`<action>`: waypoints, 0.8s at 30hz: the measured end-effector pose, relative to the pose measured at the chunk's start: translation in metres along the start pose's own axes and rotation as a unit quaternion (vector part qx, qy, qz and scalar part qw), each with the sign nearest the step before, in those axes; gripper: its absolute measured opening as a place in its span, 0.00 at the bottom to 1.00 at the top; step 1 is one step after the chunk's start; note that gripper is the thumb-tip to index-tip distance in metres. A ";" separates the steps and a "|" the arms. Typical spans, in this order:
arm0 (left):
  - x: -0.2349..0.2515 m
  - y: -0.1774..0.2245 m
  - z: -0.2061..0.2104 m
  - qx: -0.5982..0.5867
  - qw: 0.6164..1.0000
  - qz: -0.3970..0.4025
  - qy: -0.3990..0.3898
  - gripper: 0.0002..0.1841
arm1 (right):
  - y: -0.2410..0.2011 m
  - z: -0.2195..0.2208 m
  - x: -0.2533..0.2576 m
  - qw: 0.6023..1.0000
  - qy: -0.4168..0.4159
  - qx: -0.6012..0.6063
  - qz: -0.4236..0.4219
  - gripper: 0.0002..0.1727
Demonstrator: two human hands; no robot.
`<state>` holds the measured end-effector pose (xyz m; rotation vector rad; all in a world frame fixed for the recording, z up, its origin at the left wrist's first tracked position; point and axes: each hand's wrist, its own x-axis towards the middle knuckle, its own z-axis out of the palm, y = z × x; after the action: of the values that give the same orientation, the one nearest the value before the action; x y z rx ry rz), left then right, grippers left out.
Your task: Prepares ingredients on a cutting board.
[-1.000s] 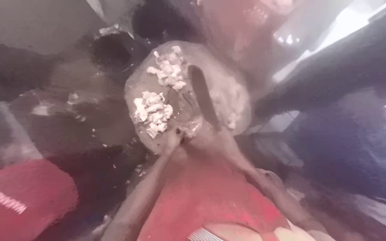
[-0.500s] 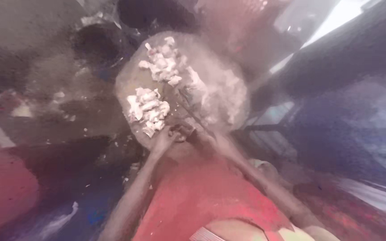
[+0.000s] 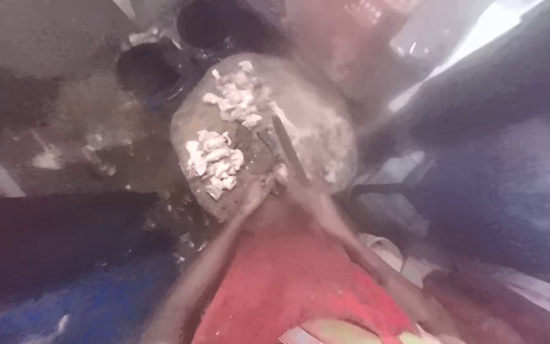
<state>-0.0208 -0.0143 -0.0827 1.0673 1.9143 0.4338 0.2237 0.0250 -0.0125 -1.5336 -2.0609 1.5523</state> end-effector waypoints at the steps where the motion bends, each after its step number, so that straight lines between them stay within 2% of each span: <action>1: -0.003 0.004 -0.001 0.011 1.000 -0.019 -0.005 0.23 | -0.015 -0.001 -0.001 1.000 -0.007 0.010 -0.017 0.29; 4: -0.020 0.017 -0.007 0.019 0.998 -0.065 -0.004 0.22 | -0.022 0.022 0.009 0.999 -0.031 0.002 -0.018 0.30; 8: -0.012 0.001 0.012 -0.059 0.996 -0.061 0.000 0.21 | 0.032 0.063 0.040 0.993 -0.089 -0.068 0.029 0.36; 12: -0.030 -0.012 0.000 -0.082 0.994 -0.036 0.061 0.21 | 0.025 0.045 0.015 0.994 -0.040 -0.099 0.004 0.35; 14: -0.034 -0.031 -0.006 -0.081 0.991 -0.016 0.103 0.21 | 0.030 0.027 -0.001 0.995 -0.024 -0.099 0.023 0.34; 19: -0.031 -0.074 -0.005 -0.102 0.992 -0.012 0.068 0.26 | 0.081 0.005 -0.005 0.990 -0.074 -0.094 0.081 0.34; 22: -0.035 -0.085 0.006 -0.105 0.993 -0.040 0.031 0.28 | 0.047 0.003 -0.012 0.990 -0.078 -0.103 0.063 0.33; 24: -0.037 -0.081 0.007 -0.131 0.990 -0.047 0.021 0.28 | 0.016 0.008 -0.016 0.996 -0.060 -0.067 0.011 0.30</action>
<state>-0.0472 -0.0913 -0.1199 0.7989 1.8743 0.6405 0.2362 0.0072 -0.0218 -1.5475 -2.2640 1.5800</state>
